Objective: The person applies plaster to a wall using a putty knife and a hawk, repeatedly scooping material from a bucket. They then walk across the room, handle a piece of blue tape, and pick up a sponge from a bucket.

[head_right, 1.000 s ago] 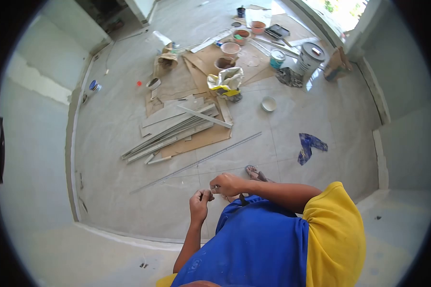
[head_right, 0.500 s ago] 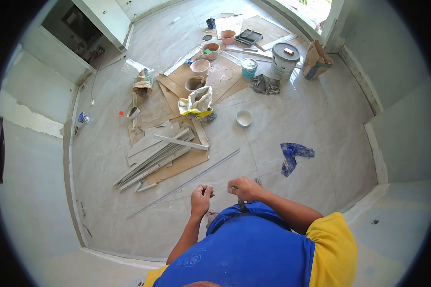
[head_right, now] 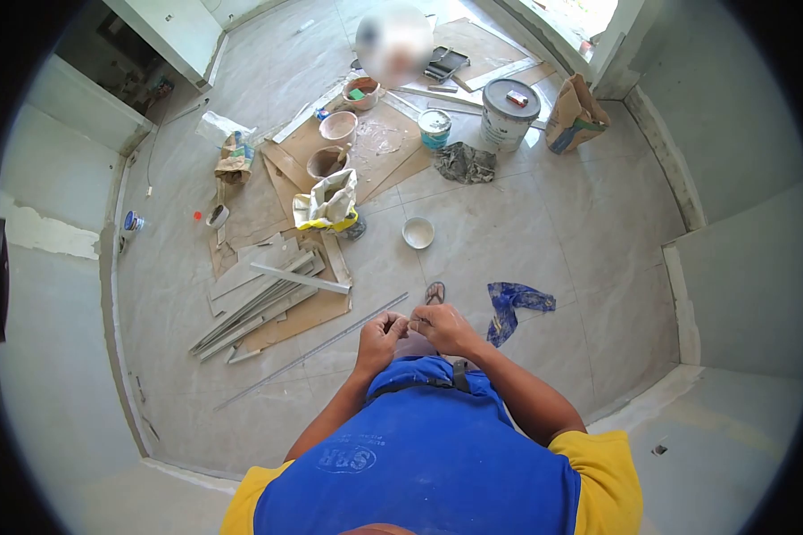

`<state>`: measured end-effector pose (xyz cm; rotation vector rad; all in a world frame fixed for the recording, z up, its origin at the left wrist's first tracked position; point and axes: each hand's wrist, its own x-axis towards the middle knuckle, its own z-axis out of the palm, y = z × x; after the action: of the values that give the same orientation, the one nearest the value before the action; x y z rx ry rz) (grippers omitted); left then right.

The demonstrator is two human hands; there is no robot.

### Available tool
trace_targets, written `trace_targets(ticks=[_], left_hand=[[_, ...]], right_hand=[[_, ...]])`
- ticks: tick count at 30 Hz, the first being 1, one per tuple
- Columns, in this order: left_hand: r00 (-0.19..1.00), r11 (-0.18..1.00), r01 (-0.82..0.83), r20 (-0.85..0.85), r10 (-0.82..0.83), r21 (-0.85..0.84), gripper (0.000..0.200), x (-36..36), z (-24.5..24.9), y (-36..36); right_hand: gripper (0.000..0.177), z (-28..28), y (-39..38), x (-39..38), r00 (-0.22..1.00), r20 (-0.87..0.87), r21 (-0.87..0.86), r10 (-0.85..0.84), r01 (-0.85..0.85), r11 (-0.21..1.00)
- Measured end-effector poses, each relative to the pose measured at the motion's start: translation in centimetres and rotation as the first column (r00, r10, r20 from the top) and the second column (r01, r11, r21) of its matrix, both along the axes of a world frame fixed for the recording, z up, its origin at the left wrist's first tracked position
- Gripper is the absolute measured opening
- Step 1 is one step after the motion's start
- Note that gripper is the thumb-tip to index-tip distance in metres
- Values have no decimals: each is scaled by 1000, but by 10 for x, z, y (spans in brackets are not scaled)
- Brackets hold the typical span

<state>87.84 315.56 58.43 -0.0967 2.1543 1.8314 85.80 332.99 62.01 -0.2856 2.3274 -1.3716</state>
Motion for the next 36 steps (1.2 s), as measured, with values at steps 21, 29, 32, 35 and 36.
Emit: trace_targets(ticks=[21, 29, 32, 35, 36], left_hand=[[927, 921, -366, -146, 346, -135, 16, -503, -23, 17], [839, 809, -85, 396, 373, -581, 43, -538, -191, 19], [767, 734, -60, 440, 468, -677, 38, -548, -219, 37], [665, 728, -227, 444, 601, -647, 31, -548, -236, 62], [611, 735, -300, 469, 637, -608, 31, -558, -253, 63]], right_hand=[[19, -228, 311, -268, 566, 304, 471, -766, 610, 637], [25, -298, 393, -406, 792, 382, 642, -476, 144, 753], [20, -296, 421, -544, 854, 348, 669, -388, 64, 741], [21, -263, 433, -691, 966, 26, 725, -258, 160, 670], [22, -260, 435, -742, 971, -49, 683, -233, 203, 702]])
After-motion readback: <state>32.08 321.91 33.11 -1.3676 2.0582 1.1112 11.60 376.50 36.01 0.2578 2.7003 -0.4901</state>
